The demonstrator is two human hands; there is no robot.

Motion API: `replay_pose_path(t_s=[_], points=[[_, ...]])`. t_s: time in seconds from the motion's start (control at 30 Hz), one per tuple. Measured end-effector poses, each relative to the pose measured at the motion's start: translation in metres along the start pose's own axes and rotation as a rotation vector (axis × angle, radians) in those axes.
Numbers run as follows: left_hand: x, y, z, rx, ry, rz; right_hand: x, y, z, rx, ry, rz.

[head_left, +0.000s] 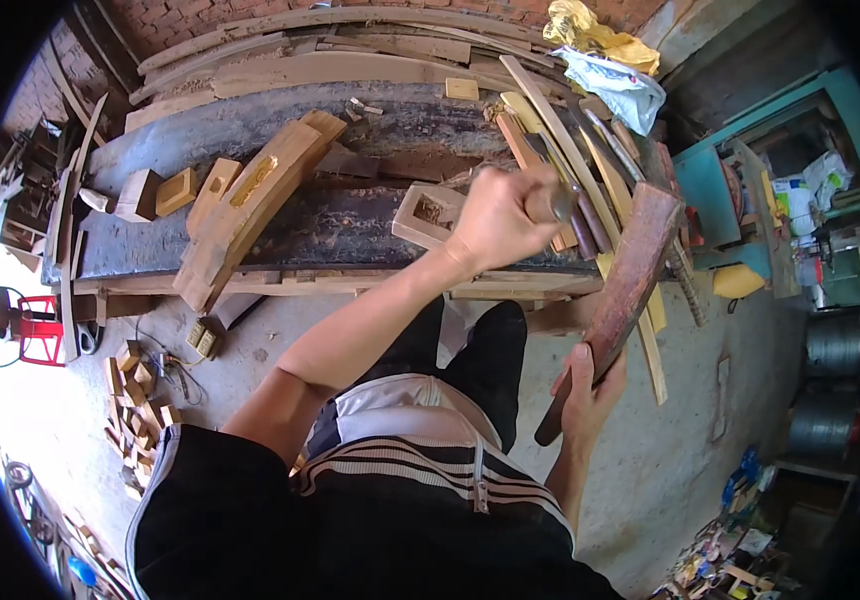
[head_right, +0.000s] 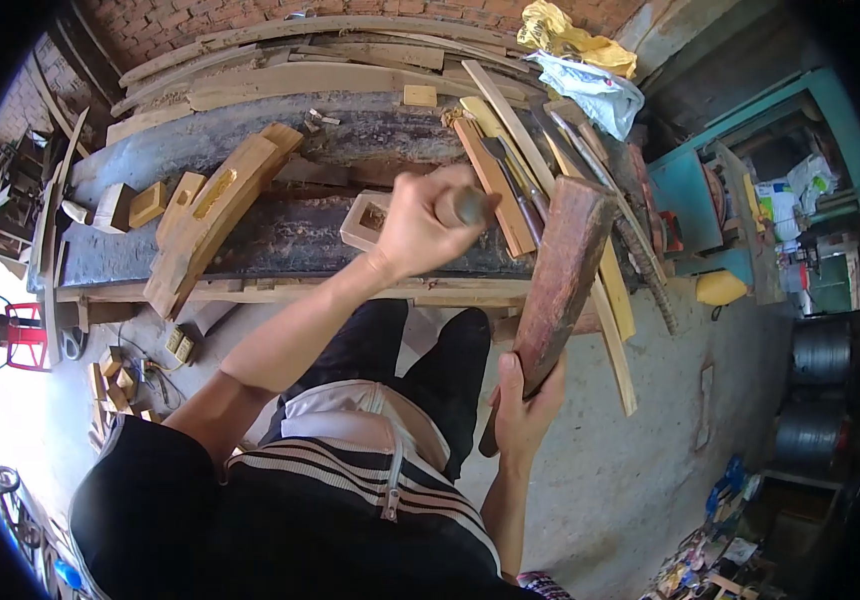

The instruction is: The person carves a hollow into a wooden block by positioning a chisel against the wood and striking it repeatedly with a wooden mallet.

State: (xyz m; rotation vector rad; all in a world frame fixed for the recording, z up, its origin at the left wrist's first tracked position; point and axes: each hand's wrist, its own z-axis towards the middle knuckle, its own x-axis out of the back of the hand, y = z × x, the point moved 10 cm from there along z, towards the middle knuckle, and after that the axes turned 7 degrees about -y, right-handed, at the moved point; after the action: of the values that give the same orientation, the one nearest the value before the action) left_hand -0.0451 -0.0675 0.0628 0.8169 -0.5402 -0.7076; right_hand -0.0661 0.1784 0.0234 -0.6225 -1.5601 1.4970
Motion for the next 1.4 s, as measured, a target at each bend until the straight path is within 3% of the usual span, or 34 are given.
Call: replay_pose_path(t_s=[0.23, 0.33, 0.4, 0.47, 0.53, 0.57, 0.67, 0.7, 0.8, 0.83, 0.87, 0.93, 1.0, 1.07, 1.2, 1.4], points=[[-0.016, 0.007, -0.002, -0.017, -0.051, 0.076, 0.001, 0.0, 0.004, -0.031, -0.019, -0.017], [-0.014, 0.007, -0.005, -0.034, -0.05, 0.071, 0.015, -0.034, 0.007, 0.109, 0.114, -0.126], [-0.02, 0.011, -0.007, -0.06, -0.076, 0.069, 0.022, -0.067, 0.008, 0.35, 0.12, 0.055], [-0.022, 0.011, -0.009, -0.014, -0.082, 0.112, 0.019, -0.068, 0.008, 0.383, 0.164, 0.129], [-0.025, -0.001, -0.011, 0.015, -0.127, 0.204, -0.006, -0.05, 0.019, 0.278, -0.038, -0.024], [-0.03, -0.008, -0.014, 0.049, -0.174, 0.298, -0.023, -0.046, 0.027, 0.194, -0.093, -0.361], [-0.015, 0.003, -0.009, -0.055, -0.053, 0.192, -0.017, -0.039, 0.024, 0.097, -0.091, -0.246], [-0.016, 0.0, -0.009, -0.021, -0.093, 0.163, -0.005, -0.036, 0.019, 0.213, -0.015, -0.171], [-0.014, -0.005, -0.009, 0.052, -0.06, 0.078, 0.003, -0.052, 0.01, 0.355, -0.073, 0.062], [-0.015, -0.004, -0.008, 0.058, -0.069, 0.077, -0.006, -0.056, 0.013, 0.411, -0.16, -0.148], [-0.015, -0.003, -0.007, 0.049, -0.073, 0.07, -0.013, -0.057, 0.016, 0.415, -0.151, -0.154], [-0.014, -0.004, -0.009, 0.033, -0.083, 0.117, -0.028, -0.031, 0.026, 0.115, -0.105, -0.262], [-0.005, -0.003, -0.005, -0.022, -0.062, 0.154, -0.025, -0.018, 0.028, 0.093, -0.127, -0.237], [0.014, -0.007, 0.005, -0.063, 0.008, -0.077, -0.017, -0.016, 0.022, 0.17, -0.091, -0.185], [0.08, -0.045, 0.02, 0.359, 0.22, -0.132, -0.014, -0.021, 0.014, 0.062, -0.056, -0.047], [0.06, -0.011, 0.023, 0.145, 0.196, -0.115, -0.005, -0.005, 0.007, -0.01, 0.007, 0.03]])
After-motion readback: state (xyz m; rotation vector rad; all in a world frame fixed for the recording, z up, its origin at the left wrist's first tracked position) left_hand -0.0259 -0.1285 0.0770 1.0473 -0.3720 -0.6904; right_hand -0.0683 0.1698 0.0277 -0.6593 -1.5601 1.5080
